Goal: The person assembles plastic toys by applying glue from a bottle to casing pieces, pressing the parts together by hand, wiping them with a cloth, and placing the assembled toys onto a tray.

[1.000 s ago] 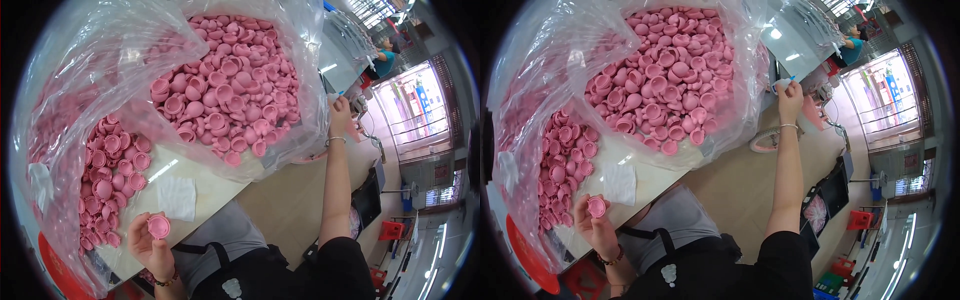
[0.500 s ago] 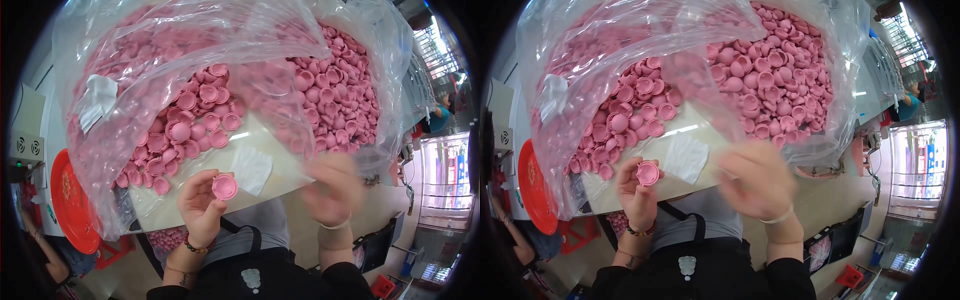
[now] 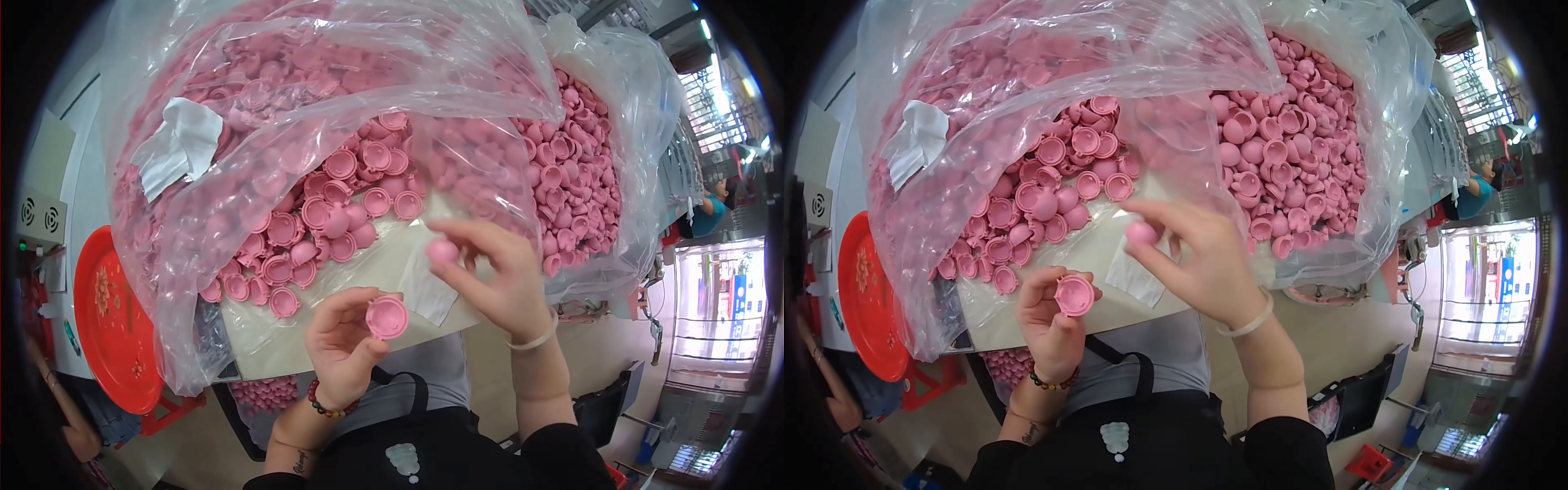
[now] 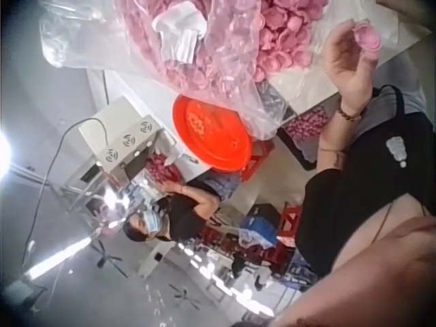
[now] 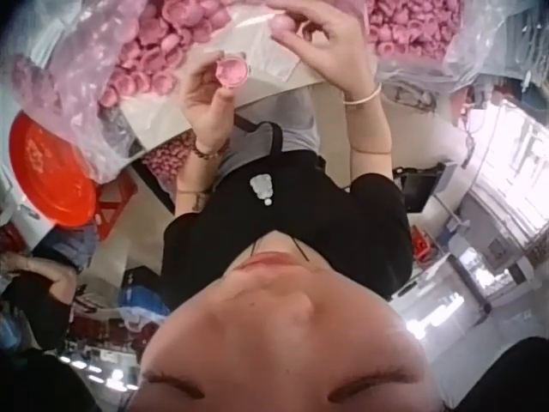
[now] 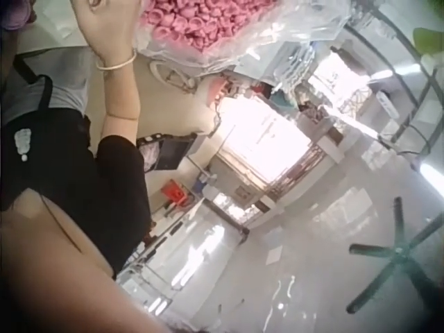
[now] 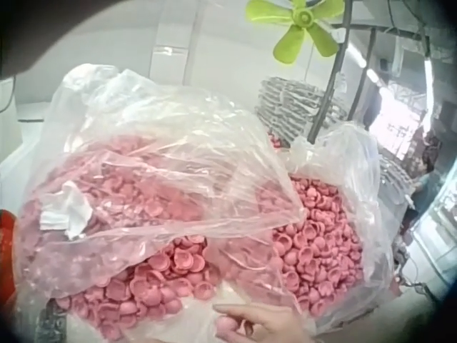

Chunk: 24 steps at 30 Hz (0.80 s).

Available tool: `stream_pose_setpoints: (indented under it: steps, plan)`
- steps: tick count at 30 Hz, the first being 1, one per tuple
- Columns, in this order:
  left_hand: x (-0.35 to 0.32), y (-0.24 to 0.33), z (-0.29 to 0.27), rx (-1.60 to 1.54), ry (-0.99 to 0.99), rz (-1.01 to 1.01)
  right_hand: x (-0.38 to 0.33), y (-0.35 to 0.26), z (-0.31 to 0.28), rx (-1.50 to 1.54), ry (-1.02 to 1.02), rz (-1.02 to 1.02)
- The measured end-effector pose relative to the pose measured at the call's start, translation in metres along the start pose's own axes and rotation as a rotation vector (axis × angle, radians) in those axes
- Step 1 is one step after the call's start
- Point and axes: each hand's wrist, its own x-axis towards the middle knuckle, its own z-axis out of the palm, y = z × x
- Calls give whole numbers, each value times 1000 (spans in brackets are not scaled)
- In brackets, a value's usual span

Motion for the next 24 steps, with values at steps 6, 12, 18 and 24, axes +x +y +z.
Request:
stream_pose_setpoints:
  steps: [6,12,18,24]
  plan:
    - [14,1,13,69,-284,-148,-74,36,-2,75,134,117]
    - [17,10,15,146,-292,-286,-80,43,-5,-172,189,152]
    - [9,21,7,231,-134,-244,-72,44,-11,-256,96,41]
    - [11,17,8,278,-184,-129,-60,45,-4,-309,65,-41]
